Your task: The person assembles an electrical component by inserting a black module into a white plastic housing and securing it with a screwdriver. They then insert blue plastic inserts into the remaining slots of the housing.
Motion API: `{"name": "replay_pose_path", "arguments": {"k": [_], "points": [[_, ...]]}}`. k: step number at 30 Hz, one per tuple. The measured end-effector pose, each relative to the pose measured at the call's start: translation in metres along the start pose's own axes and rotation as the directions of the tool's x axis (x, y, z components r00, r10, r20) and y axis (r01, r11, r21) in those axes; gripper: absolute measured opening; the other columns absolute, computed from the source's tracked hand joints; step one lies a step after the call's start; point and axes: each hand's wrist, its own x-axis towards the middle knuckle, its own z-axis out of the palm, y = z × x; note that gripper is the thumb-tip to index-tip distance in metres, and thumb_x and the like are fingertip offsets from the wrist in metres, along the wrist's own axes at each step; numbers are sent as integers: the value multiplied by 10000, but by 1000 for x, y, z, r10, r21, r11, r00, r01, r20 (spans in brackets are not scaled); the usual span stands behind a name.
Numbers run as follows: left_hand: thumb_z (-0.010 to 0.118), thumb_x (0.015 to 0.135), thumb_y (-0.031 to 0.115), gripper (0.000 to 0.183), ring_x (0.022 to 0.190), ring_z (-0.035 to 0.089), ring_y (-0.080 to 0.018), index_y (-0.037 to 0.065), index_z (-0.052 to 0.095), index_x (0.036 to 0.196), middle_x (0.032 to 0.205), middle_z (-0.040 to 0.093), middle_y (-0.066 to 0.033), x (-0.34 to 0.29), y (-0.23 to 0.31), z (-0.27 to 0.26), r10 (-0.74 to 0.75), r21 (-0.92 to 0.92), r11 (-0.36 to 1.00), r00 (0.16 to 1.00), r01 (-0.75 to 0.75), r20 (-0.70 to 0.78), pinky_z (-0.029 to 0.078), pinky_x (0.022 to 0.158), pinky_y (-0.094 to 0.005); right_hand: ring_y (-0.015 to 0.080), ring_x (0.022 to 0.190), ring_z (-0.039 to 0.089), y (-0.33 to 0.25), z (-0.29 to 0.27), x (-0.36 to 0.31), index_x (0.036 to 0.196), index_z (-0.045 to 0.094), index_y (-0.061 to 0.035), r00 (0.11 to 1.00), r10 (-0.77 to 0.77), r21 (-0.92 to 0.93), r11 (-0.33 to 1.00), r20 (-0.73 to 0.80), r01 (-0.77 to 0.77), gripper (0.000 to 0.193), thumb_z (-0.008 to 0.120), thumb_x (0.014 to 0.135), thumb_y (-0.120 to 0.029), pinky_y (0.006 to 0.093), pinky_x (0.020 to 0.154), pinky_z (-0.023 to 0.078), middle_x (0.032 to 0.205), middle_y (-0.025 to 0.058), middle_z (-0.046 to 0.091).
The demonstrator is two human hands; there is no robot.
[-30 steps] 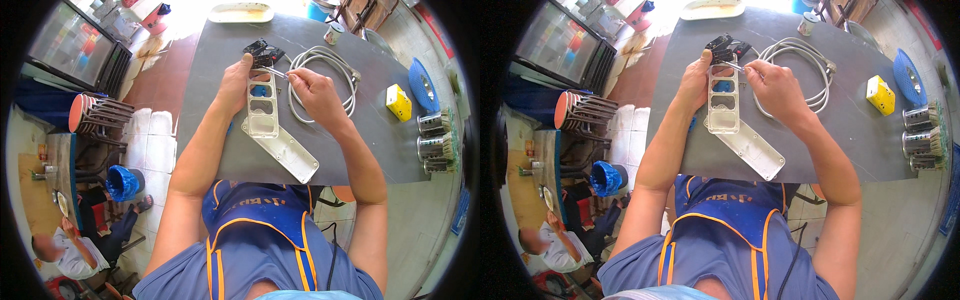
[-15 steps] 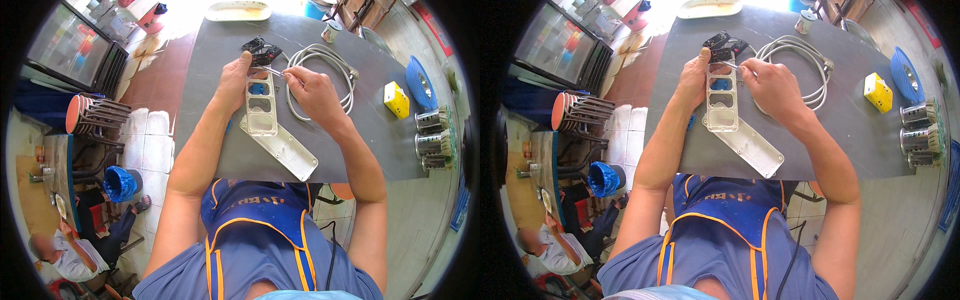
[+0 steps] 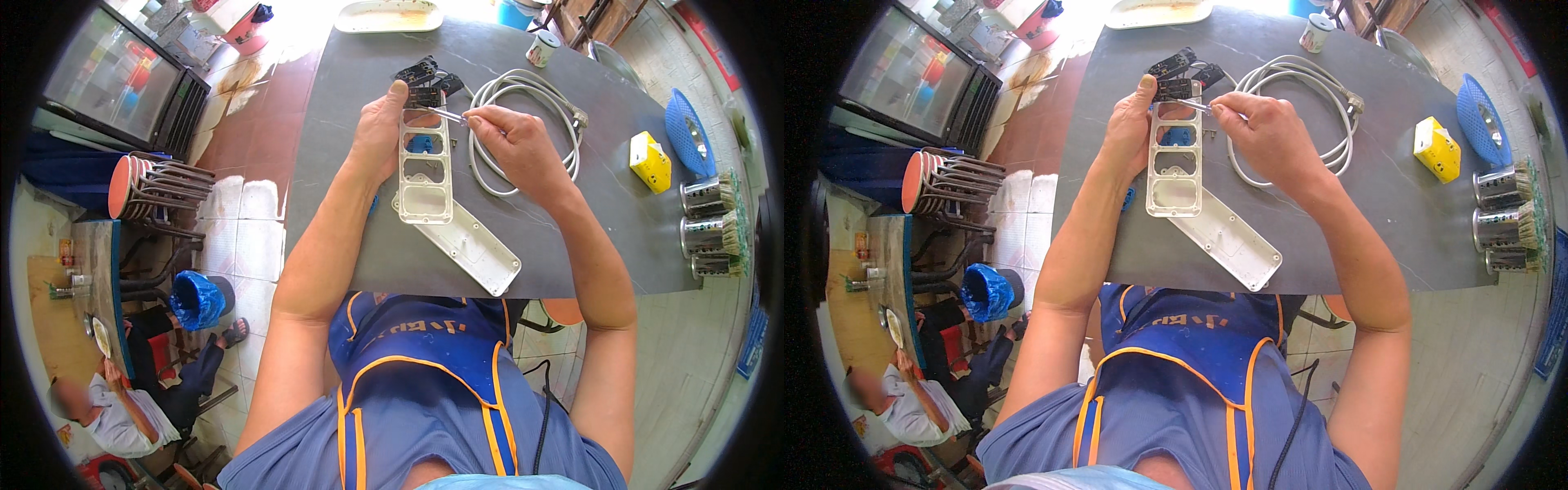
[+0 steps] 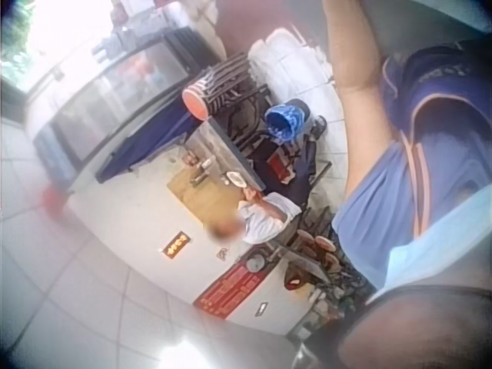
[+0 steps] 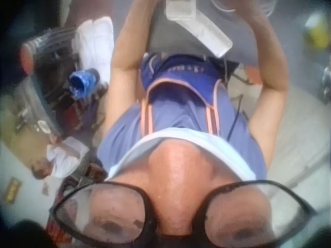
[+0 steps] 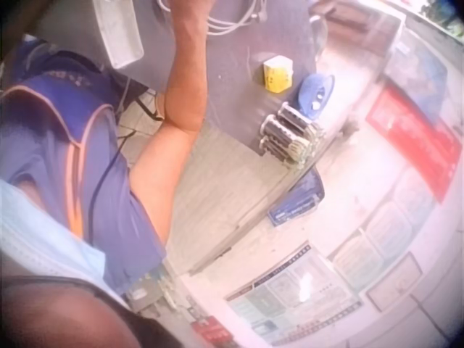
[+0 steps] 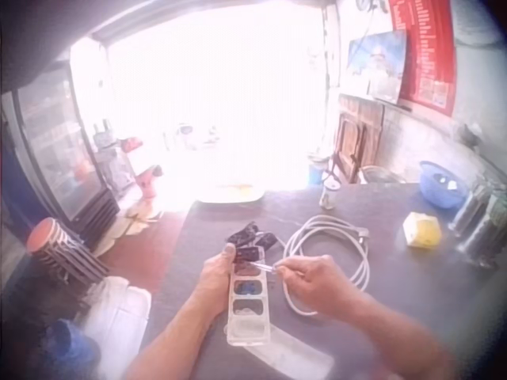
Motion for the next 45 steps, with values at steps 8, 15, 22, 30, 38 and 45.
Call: {"name": "replay_pose_path", "arguments": {"k": [8,15,22,30,38,45], "points": [[528,1039,421,479,858,728,-179,-18,639,1193,1076,733,-148,0,-1,1,6,35,999,1000,-6,-14,553,529,-246,89,650,482,-1,-1,-2,1113,700,30,1000,-7,2,1000,22,7,252,604,1006,-178,284,595,432,695,72,584],[523,1042,417,479,854,728,-183,-26,632,1187,1064,728,-154,-1,-1,2,-7,7,1000,1000,7,-14,564,539,-256,88,651,492,-2,-2,-2,1120,698,35,999,-1,-27,1000,36,2,258,607,1003,-176,289,591,439,707,73,605],[516,1047,415,481,857,730,-181,-30,632,1188,1072,727,-157,-1,-2,2,-1,14,1000,1000,1,-16,549,519,-246,81,643,483,-3,-2,-4,1123,704,28,999,-17,-26,1000,32,18,256,602,1004,-175,282,580,429,696,64,595],[510,1054,401,469,872,735,-190,-28,626,1203,1084,727,-165,1,-2,1,15,22,1000,1000,-14,-17,507,500,-232,85,614,468,0,2,-7,1114,702,15,1000,-1,-11,1000,-1,1,259,591,1014,-196,295,560,408,674,69,573],[523,1048,383,454,894,719,-210,-40,622,1176,1070,716,-170,0,-3,4,30,26,999,999,-29,-34,623,736,-320,327,603,653,-11,5,-24,1049,716,-61,997,24,-77,997,-67,-29,239,572,1006,-247,413,568,482,675,162,655],[529,1045,388,466,905,705,-209,-50,618,1175,1091,707,-168,2,-5,1,41,3,999,999,-41,5,613,755,-337,355,668,683,-10,16,-25,1043,708,-58,996,-10,-79,997,-89,3,243,563,1012,-250,440,602,512,734,181,679]]}}
